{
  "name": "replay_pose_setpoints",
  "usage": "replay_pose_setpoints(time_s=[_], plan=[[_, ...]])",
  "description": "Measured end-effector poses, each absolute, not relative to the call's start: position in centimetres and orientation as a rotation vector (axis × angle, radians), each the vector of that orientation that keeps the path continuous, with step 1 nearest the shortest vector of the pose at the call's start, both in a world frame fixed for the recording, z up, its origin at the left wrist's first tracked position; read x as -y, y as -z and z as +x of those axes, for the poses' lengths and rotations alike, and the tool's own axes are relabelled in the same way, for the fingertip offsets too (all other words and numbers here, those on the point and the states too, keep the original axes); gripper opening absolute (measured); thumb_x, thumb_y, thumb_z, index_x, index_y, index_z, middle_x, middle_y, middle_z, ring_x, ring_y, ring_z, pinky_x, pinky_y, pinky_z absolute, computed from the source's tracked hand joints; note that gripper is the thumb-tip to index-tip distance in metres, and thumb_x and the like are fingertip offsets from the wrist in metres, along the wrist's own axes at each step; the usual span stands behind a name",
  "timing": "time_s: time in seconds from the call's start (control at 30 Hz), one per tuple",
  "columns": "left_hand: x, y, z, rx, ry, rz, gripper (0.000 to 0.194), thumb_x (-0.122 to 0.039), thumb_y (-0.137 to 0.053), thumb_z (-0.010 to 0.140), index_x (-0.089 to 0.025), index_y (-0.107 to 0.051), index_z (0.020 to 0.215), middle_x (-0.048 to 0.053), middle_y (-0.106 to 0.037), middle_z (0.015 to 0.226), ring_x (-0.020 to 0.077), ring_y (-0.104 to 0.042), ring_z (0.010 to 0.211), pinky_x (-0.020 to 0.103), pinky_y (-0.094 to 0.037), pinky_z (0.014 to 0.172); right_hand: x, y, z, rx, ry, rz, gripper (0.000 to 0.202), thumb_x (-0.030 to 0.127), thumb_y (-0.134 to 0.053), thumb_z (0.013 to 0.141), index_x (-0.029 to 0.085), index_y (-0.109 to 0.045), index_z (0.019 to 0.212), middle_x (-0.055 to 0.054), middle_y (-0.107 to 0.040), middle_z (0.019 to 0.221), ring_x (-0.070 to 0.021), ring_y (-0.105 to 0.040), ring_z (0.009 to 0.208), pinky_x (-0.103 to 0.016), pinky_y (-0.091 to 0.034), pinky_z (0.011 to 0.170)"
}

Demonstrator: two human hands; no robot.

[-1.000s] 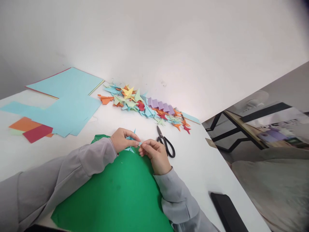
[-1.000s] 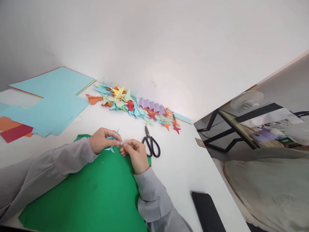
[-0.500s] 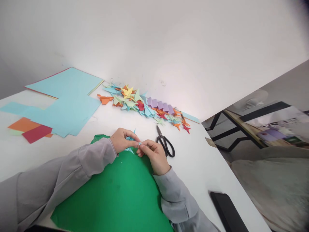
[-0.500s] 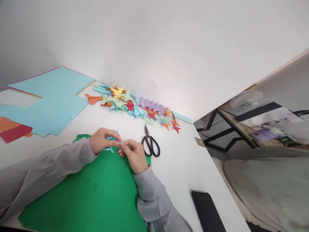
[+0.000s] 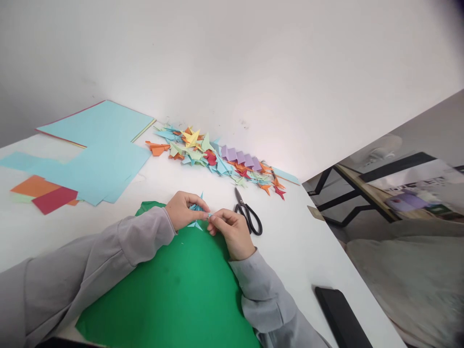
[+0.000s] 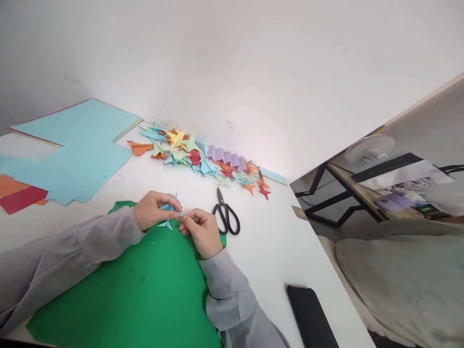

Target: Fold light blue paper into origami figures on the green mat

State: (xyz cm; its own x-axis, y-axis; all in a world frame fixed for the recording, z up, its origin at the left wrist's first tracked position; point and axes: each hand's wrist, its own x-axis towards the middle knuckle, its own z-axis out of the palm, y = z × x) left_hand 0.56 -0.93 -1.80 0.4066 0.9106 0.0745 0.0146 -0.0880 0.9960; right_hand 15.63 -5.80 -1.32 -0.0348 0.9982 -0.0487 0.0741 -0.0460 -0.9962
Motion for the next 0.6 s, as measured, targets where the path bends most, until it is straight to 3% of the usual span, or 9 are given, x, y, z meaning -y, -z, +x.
replay_pose_setpoints(time_s=[0.37, 0.6], plan=[[1.18, 1.92, 0.77, -0.902, -0.937, 1.591, 0.011, -0.018, -0.069, 0.056, -0.014, -0.070, 0.066, 0.001, -0.061, 0.064, 0.0138, -0.053, 0.064, 0.027, -0.041, 0.064, 5.90, 1.20, 15.41, 1.342, -1.093, -1.349, 0.011, 0.022, -0.057, 0.064, 0.017, -0.058, 0.055, 0.003, -0.058, 0.045, -0.0089, -0.049, 0.042, -0.022, -0.040, 0.044], [1.31, 2.00, 0.88, -0.830, -0.917, 1.525, 0.010, -0.019, -0.067, 0.058, -0.014, -0.069, 0.066, 0.003, -0.065, 0.065, 0.0164, -0.058, 0.069, 0.029, -0.045, 0.069, 5.89, 0.99, 15.49, 1.389, -0.998, -1.408, 0.011, 0.020, -0.055, 0.062, 0.018, -0.055, 0.051, 0.003, -0.055, 0.044, -0.0089, -0.045, 0.042, -0.022, -0.036, 0.042]])
